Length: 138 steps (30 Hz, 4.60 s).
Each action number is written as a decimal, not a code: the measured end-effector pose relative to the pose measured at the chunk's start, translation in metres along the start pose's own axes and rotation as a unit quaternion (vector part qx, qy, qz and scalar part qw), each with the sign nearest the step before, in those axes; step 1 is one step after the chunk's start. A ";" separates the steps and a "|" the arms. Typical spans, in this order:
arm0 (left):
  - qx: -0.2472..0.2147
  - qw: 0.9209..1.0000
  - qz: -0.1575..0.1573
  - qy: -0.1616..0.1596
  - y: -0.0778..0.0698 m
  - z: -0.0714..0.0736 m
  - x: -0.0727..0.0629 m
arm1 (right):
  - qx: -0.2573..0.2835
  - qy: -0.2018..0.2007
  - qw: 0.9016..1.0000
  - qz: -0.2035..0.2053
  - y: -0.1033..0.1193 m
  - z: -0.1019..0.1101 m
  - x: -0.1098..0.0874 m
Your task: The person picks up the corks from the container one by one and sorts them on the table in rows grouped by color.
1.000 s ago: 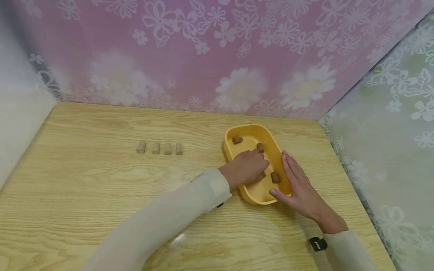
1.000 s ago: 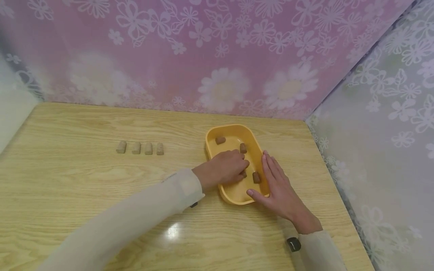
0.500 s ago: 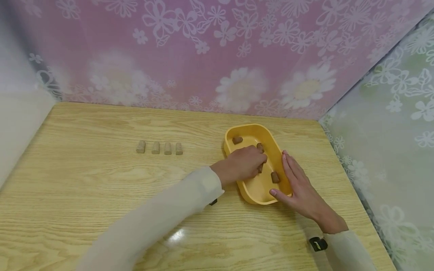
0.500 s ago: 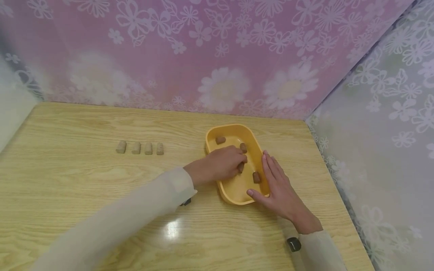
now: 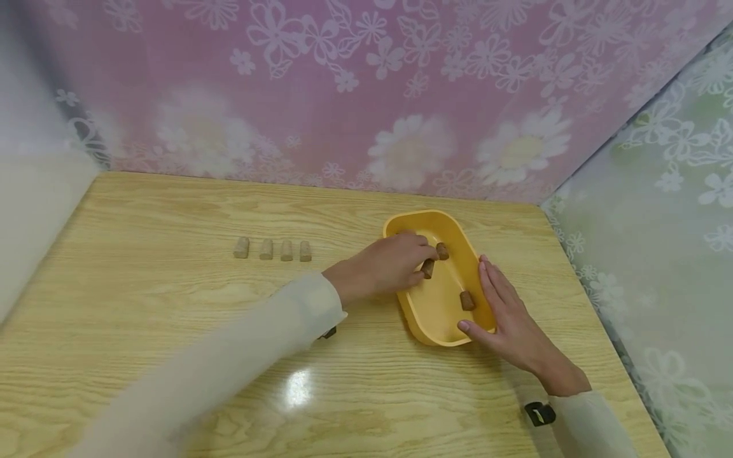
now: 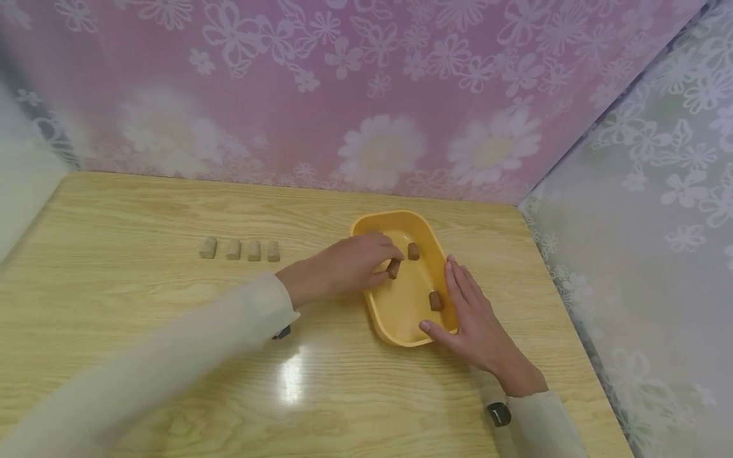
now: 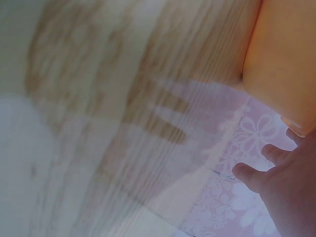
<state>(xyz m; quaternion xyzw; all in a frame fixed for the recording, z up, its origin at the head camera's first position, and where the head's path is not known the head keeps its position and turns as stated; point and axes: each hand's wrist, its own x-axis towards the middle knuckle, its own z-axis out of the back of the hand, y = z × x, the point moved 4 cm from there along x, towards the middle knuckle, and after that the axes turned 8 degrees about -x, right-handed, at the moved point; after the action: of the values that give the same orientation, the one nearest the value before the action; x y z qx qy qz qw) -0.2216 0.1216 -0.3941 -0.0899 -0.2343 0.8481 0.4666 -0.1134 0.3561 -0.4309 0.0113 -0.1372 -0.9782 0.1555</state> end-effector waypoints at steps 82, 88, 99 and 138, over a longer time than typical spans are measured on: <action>-0.009 0.983 0.163 -0.081 0.131 0.050 -0.273 | -0.001 0.003 1.000 0.001 0.000 -0.002 0.000; -0.020 0.982 0.174 -0.076 0.134 0.043 -0.280 | 0.002 0.007 1.000 -0.004 -0.001 -0.002 0.000; -0.026 0.982 0.166 -0.092 0.136 0.039 -0.284 | 0.002 0.007 1.000 -0.005 0.001 -0.001 -0.001; -0.028 0.977 0.171 -0.127 0.138 0.036 -0.289 | 0.002 0.004 1.000 -0.004 0.000 -0.001 0.000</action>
<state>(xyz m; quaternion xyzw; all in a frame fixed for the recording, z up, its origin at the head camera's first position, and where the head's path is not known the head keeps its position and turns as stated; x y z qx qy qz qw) -0.1800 -0.1935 -0.4482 -0.0327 -0.2964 0.9130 0.2784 -0.1133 0.3556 -0.4321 0.0157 -0.1381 -0.9785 0.1524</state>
